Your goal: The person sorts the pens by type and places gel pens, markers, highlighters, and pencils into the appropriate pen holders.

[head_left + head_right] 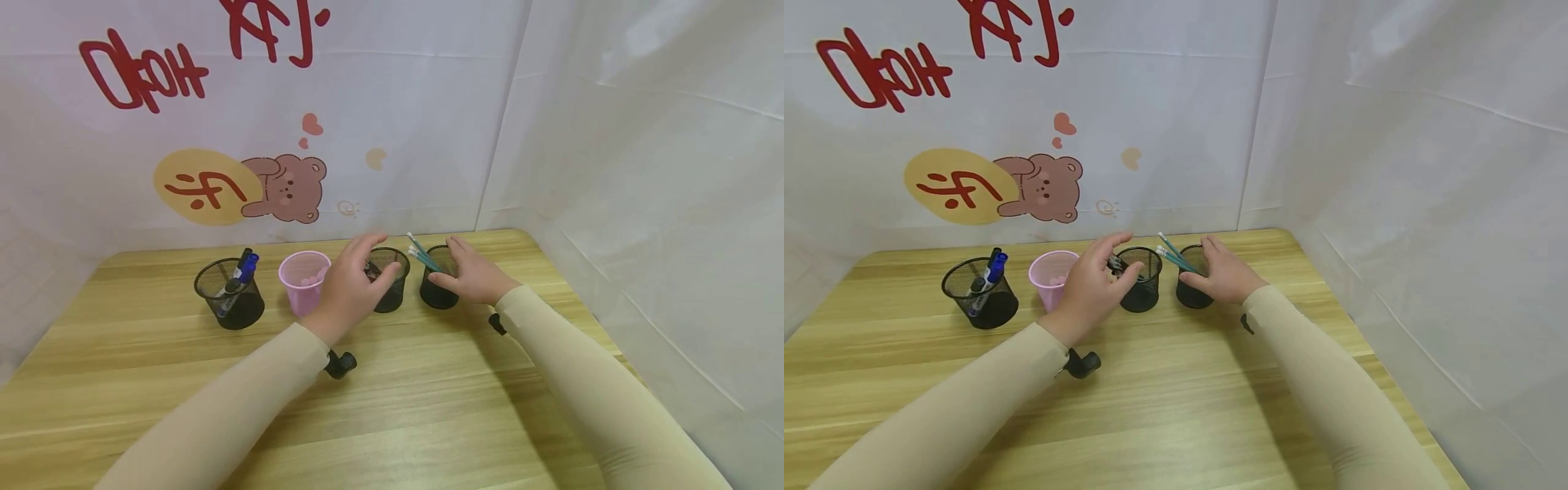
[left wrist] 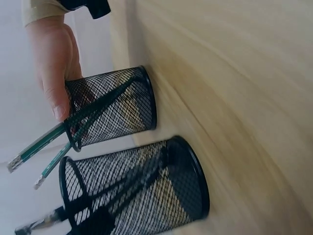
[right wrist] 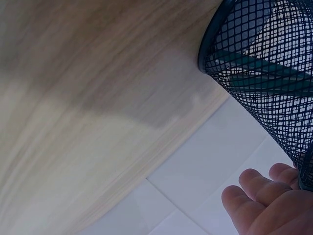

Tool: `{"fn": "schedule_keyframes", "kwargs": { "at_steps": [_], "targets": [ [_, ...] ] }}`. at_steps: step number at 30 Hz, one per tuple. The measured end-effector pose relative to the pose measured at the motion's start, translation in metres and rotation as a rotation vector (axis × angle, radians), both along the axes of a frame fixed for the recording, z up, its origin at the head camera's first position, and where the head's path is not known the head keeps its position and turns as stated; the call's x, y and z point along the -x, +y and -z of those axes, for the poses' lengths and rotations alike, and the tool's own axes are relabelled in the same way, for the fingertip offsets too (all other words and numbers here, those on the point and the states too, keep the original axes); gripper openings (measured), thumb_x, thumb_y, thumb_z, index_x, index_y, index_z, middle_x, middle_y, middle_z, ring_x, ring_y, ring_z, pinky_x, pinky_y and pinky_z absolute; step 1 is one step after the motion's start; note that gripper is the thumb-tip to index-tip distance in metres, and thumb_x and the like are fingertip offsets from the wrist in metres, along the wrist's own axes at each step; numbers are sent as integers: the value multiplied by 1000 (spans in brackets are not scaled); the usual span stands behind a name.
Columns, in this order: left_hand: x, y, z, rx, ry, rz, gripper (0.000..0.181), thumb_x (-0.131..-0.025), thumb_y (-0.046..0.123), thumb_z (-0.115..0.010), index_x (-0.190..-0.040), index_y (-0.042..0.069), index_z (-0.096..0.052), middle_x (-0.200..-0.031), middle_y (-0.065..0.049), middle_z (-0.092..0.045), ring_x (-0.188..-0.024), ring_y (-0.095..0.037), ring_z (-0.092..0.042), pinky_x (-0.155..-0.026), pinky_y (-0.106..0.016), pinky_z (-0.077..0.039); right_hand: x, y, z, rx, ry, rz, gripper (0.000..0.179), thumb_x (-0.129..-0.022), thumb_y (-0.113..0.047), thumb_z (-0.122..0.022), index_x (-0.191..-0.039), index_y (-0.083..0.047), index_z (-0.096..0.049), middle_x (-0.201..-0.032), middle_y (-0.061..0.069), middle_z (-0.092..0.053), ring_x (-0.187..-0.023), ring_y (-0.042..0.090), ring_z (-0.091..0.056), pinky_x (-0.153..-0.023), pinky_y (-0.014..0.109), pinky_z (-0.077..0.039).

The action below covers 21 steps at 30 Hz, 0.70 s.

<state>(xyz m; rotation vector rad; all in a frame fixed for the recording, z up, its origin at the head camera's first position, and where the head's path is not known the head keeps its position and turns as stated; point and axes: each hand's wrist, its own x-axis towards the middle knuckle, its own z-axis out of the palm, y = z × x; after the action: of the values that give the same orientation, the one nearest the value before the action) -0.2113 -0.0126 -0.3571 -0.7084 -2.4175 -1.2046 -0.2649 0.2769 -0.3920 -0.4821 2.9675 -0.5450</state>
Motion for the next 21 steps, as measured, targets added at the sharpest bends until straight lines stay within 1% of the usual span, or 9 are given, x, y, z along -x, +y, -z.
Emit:
{"fn": "schedule_keyframes", "kwargs": {
  "at_steps": [4, 6, 8, 12, 15, 17, 19, 21],
  "targets": [
    [-6, -14, -3, 120, 55, 42, 63, -100, 40, -69, -152, 10, -51, -155, -9, -55, -146, -28, -52, -121, -49, -45, -3, -3, -4, -8, -13, 2, 107, -100, -69, -53, -167, 3, -9, -175, 24, -9, -156, 47, -31, -126, 59, -34],
    [-8, -21, -5, 196, 87, 48, 68, -99, 42, -69, -154, 9, -48, -157, -10, -53, -147, -29, -50, -122, -50, -43, -4, -4, -6, -10, -21, 5, 107, -101, -68, -54, -167, 2, -8, -175, 25, -8, -156, 48, -31, -125, 60, -34],
    [-10, -30, -7, 265, 103, 52, 72, -99, 44, -69, -157, 8, -46, -158, -11, -50, -149, -30, -47, -123, -50, -41, -4, -5, -7, -15, -24, 3, 107, -101, -68, -53, -167, 2, -7, -176, 24, -8, -156, 48, -31, -125, 60, -34],
    [-14, -51, -10, 390, 124, 26, 81, -98, 51, -69, -160, 7, -42, -162, -14, -46, -155, -38, -38, -126, -55, -35, -3, -4, -7, -25, -28, -1, 108, -100, -70, -52, -167, 1, -6, -176, 24, -6, -156, 48, -30, -125, 60, -34],
    [-16, -67, -12, 470, 132, -12, 85, -96, 55, -70, -160, 7, -41, -164, -16, -44, -158, -45, -30, -127, -64, -29, -2, -3, -7, -32, -32, -6, 110, -100, -72, -51, -167, 2, -6, -176, 24, -5, -157, 47, -28, -126, 60, -33],
    [-18, -78, -13, 520, 147, -38, 88, -94, 57, -71, -160, 7, -42, -164, -17, -44, -158, -47, -29, -128, -66, -25, -1, -3, -8, -39, -35, -9, 110, -100, -73, -50, -167, 2, -6, -176, 24, -6, -158, 47, -26, -127, 60, -31],
    [-18, -88, -14, 554, 159, -66, 90, -91, 59, -72, -159, 8, -44, -164, -18, -43, -158, -48, -27, -128, -67, -21, -2, -3, -9, -40, -41, -10, 111, -100, -73, -50, -167, 3, -6, -176, 24, -6, -160, 45, -22, -128, 59, -29],
    [-19, -99, -15, 576, 163, -89, 92, -90, 62, -72, -159, 9, -44, -164, -19, -42, -158, -49, -26, -130, -66, -18, -2, -3, -10, -42, -45, -7, 111, -99, -73, -50, -167, 3, -6, -176, 24, -7, -161, 44, -19, -129, 59, -27]
  ]
}}
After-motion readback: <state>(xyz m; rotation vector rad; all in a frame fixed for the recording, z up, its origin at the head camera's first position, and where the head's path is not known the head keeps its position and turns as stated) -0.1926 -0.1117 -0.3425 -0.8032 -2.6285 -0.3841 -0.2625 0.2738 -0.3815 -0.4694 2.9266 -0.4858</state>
